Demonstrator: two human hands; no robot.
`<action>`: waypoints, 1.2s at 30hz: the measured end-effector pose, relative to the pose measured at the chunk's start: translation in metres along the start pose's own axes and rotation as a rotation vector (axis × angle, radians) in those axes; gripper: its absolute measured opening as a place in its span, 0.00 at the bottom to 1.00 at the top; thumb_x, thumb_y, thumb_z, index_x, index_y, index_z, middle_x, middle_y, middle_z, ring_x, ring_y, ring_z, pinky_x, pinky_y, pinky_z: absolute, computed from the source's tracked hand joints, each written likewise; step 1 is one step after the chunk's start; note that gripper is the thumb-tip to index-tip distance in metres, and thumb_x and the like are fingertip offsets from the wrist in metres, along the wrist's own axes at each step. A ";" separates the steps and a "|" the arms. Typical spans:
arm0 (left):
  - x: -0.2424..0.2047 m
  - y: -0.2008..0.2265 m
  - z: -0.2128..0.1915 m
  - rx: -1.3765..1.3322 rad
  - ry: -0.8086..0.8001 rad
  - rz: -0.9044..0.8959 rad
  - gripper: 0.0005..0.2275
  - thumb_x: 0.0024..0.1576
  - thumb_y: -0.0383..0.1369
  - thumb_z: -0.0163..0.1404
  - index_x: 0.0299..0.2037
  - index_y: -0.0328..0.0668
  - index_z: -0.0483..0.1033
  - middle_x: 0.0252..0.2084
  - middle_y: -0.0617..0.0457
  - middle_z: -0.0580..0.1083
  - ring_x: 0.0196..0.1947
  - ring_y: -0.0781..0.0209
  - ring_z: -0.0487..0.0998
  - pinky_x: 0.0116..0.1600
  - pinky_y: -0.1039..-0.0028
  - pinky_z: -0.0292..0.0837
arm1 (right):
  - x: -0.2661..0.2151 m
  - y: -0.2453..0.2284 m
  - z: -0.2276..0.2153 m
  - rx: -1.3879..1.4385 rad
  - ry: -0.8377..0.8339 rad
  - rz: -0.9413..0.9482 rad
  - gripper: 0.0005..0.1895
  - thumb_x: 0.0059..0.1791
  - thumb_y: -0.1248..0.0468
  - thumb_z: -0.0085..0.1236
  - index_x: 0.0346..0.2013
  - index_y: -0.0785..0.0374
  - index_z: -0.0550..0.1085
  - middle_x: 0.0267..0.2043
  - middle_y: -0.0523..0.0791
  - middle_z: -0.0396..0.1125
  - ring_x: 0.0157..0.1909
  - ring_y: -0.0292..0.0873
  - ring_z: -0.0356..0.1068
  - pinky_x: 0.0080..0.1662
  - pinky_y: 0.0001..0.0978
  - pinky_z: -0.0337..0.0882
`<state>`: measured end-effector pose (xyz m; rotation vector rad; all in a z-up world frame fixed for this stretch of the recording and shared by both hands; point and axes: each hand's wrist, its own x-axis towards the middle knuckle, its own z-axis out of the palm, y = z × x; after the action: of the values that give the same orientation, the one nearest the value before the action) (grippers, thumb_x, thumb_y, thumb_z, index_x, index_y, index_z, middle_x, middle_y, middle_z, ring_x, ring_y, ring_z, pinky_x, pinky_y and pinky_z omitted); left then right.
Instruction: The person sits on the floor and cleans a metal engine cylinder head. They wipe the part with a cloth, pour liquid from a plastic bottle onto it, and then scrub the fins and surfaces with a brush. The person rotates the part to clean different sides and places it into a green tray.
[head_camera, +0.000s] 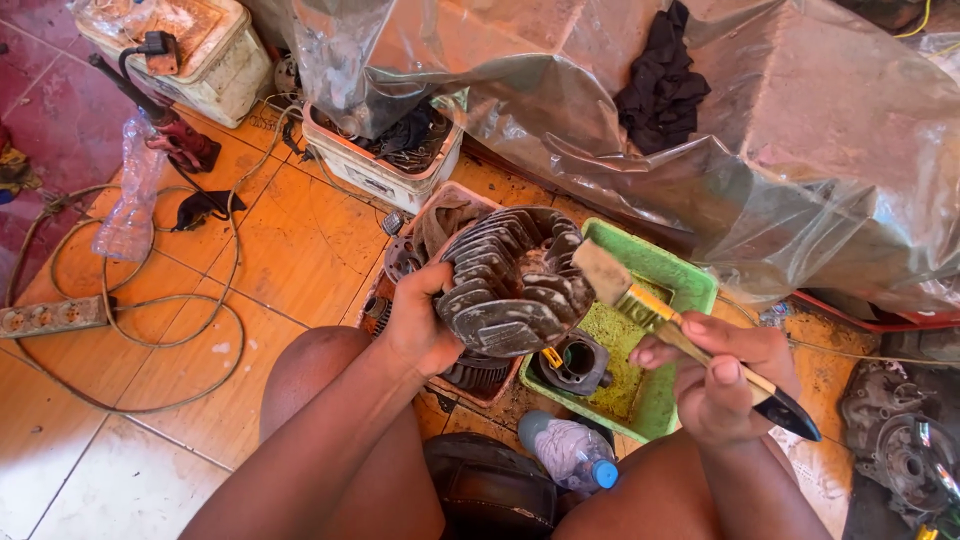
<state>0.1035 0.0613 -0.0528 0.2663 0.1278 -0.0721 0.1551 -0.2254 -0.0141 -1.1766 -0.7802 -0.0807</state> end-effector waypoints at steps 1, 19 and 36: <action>-0.001 0.000 0.000 0.002 -0.003 -0.004 0.33 0.47 0.21 0.39 0.70 0.35 0.61 0.53 0.45 0.72 0.42 0.57 0.73 0.49 0.68 0.70 | 0.005 -0.003 0.001 -0.003 0.004 -0.003 0.16 0.59 0.53 0.54 0.53 0.62 0.75 0.37 0.51 0.76 0.28 0.41 0.78 0.36 0.29 0.84; -0.017 0.000 0.039 0.516 0.011 0.198 0.36 0.41 0.15 0.38 0.67 0.35 0.66 0.46 0.46 0.75 0.36 0.62 0.74 0.37 0.77 0.69 | 0.008 0.009 -0.021 0.014 0.044 0.100 0.08 0.57 0.62 0.46 0.40 0.64 0.70 0.44 0.50 0.74 0.22 0.42 0.74 0.28 0.25 0.78; -0.014 -0.012 0.024 1.167 0.105 0.237 0.34 0.49 0.19 0.44 0.69 0.57 0.66 0.75 0.28 0.51 0.24 0.66 0.69 0.27 0.70 0.75 | 0.035 -0.003 0.007 -0.394 -0.149 0.175 0.16 0.55 0.65 0.45 0.28 0.71 0.75 0.10 0.47 0.66 0.10 0.38 0.66 0.19 0.26 0.69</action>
<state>0.0918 0.0437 -0.0308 1.4483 0.1464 0.1143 0.1760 -0.2095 0.0099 -1.6354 -0.8101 -0.0001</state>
